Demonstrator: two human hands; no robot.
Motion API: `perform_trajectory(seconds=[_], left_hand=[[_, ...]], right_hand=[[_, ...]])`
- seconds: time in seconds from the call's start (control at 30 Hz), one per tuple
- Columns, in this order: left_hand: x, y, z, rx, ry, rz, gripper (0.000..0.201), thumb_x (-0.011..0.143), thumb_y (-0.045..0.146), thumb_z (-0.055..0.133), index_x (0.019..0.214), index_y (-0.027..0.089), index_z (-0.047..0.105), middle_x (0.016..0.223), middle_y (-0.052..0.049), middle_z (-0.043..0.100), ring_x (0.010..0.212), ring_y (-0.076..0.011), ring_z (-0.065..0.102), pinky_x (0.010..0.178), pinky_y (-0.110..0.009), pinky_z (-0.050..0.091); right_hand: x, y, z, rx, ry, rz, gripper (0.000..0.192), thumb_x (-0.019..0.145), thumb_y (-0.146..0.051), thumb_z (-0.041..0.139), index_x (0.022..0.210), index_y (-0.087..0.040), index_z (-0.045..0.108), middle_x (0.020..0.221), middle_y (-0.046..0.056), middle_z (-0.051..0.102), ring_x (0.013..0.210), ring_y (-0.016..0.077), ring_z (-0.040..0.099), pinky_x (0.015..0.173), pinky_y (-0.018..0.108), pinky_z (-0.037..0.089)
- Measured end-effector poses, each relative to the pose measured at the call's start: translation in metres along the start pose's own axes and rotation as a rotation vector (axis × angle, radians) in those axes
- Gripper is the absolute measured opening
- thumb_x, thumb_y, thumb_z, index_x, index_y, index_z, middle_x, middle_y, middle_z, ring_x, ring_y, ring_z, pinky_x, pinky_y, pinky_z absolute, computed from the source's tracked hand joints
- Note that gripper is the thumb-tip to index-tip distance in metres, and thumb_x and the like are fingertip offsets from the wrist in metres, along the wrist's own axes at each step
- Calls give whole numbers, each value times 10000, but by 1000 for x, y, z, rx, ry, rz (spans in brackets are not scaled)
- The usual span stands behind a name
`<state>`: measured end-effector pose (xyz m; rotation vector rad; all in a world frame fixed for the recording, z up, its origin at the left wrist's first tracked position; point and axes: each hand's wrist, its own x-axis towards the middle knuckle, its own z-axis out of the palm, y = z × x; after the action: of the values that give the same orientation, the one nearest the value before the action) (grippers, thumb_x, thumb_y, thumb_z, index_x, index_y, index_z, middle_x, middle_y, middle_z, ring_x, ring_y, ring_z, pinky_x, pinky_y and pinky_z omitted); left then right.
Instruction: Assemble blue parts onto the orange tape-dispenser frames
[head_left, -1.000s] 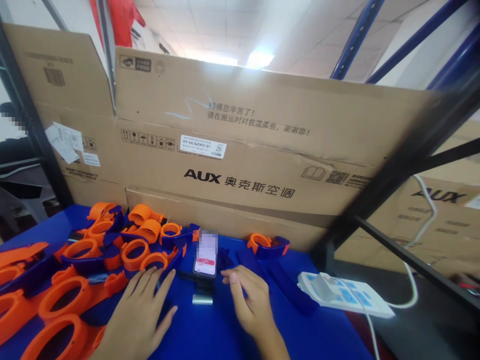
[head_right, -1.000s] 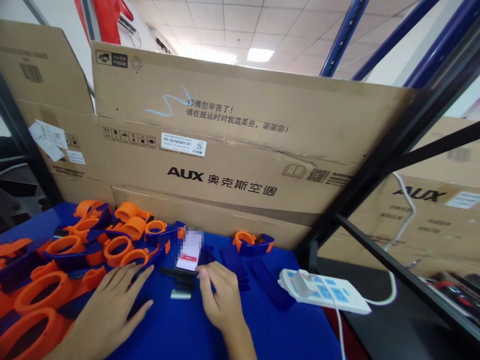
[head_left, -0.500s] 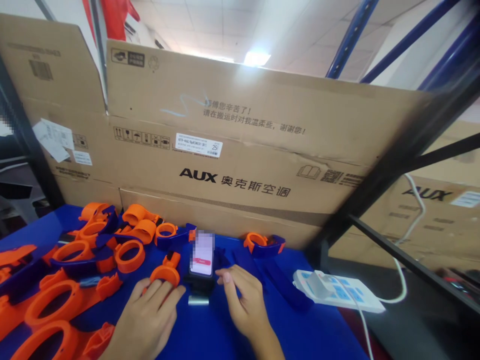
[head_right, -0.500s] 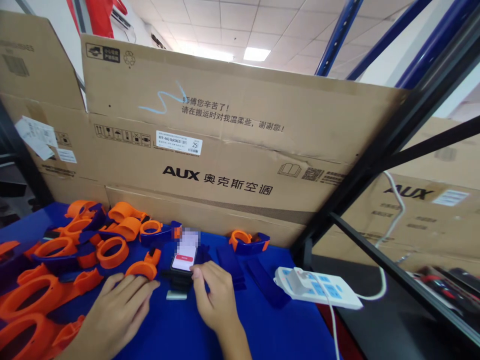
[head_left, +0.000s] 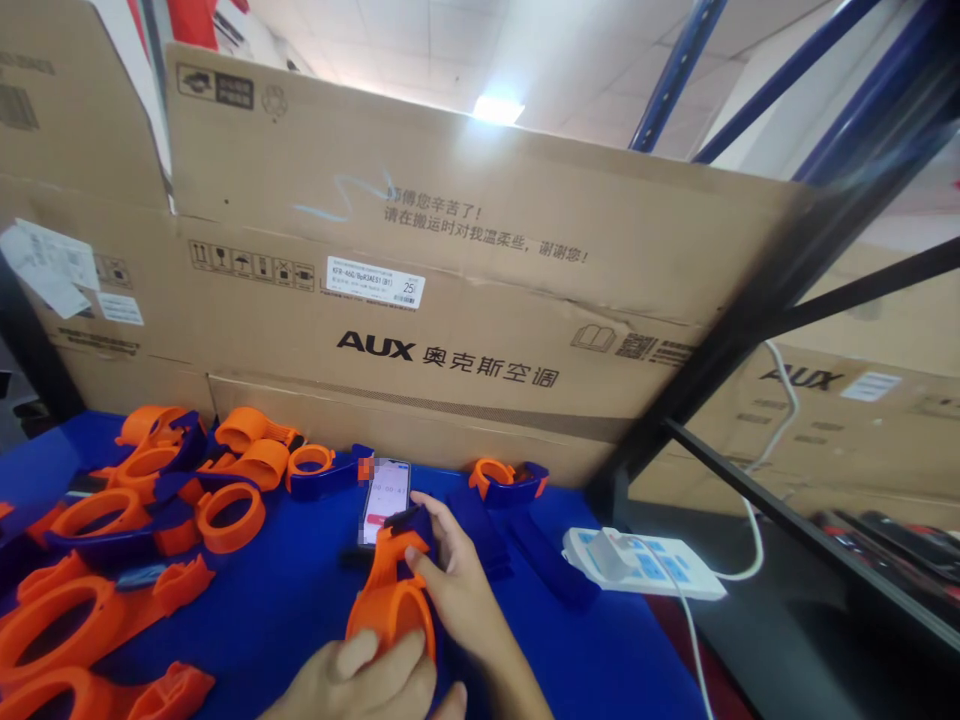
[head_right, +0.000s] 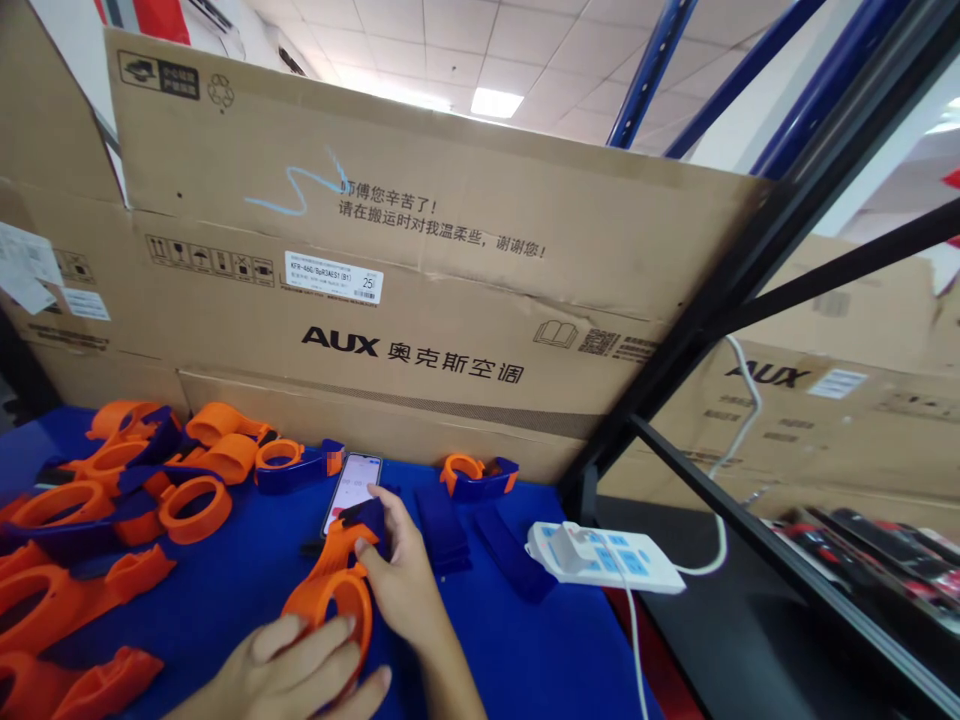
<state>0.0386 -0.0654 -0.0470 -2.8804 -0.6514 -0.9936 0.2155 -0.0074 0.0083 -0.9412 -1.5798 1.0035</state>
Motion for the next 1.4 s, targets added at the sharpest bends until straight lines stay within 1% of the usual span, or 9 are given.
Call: perform_trajectory(seconds=[0.1, 0.2, 0.27, 0.53, 0.7, 0.83, 1.1, 1.2, 1.4], left_hand=[[1, -6, 10, -171, 214, -87, 483, 975, 309, 591, 1424, 481, 559, 1253, -64, 709, 1229, -313, 642, 1031, -475, 515], [8, -16, 11, -416, 406, -302, 664, 943, 645, 488, 1536, 351, 430, 1497, -153, 444, 1413, -415, 424, 1112, -582, 421], [11, -27, 9, -592, 469, -448, 709, 943, 684, 426, 1548, 317, 378, 1570, -150, 306, 1455, -433, 330, 1133, -594, 380], [5, -68, 7, -892, 462, -534, 636, 932, 568, 571, 1493, 286, 468, 1558, -127, 386, 1443, -424, 342, 1172, -556, 306], [18, -65, 1, -1204, 477, -696, 663, 950, 452, 617, 1554, 348, 366, 1616, -88, 410, 1480, -380, 363, 1206, -544, 308], [24, -57, -5, -1375, 492, -852, 602, 910, 407, 694, 1473, 316, 504, 1565, -90, 507, 1470, -365, 410, 1214, -504, 336], [25, -53, -13, -1289, 470, -1032, 453, 856, 397, 757, 1269, 243, 653, 1298, -105, 694, 1294, -356, 592, 1127, -493, 444], [22, -60, -12, -1155, 467, -1041, 398, 859, 403, 743, 1212, 233, 676, 1235, -90, 714, 1224, -330, 631, 1102, -461, 455], [16, -68, -10, -989, 418, -1027, 379, 855, 415, 743, 1176, 229, 665, 1154, -78, 720, 1134, -308, 653, 1043, -450, 482]], right_hand=[[4, -2, -4, 61, 85, -19, 505, 902, -149, 576, 1397, -241, 539, 1298, 97, 699, 1217, 251, 671, 1078, 462, 520], [6, -7, -7, 111, 110, -16, 387, 917, -212, 609, 1303, -222, 616, 1259, 107, 721, 1173, 275, 693, 1057, 485, 529], [5, -11, -7, 151, 82, 16, 321, 928, -272, 645, 1241, -210, 667, 1211, 112, 742, 1112, 286, 716, 1023, 484, 546], [4, -13, 3, 203, 22, 102, 292, 924, -355, 720, 1190, -235, 726, 1158, 93, 765, 1096, 284, 716, 983, 429, 548], [3, -7, 8, 107, 19, 90, 295, 940, -344, 701, 1214, -238, 725, 1145, 92, 764, 1135, 288, 696, 958, 408, 559], [-2, -8, 14, -78, 25, 67, 291, 960, -314, 656, 1229, -227, 720, 1024, 65, 773, 938, 230, 721, 855, 341, 582], [-7, -26, 18, -416, -85, 31, 259, 960, -231, 603, 1186, -243, 728, 846, 2, 731, 647, 124, 601, 611, 211, 492], [-9, -27, 17, -427, -72, 23, 262, 953, -252, 622, 1198, -239, 713, 734, -21, 700, 591, 119, 606, 570, 198, 477], [-13, -24, 16, -523, -108, -1, 209, 976, -229, 568, 1133, -238, 706, 719, -15, 715, 557, 125, 630, 549, 194, 444]])
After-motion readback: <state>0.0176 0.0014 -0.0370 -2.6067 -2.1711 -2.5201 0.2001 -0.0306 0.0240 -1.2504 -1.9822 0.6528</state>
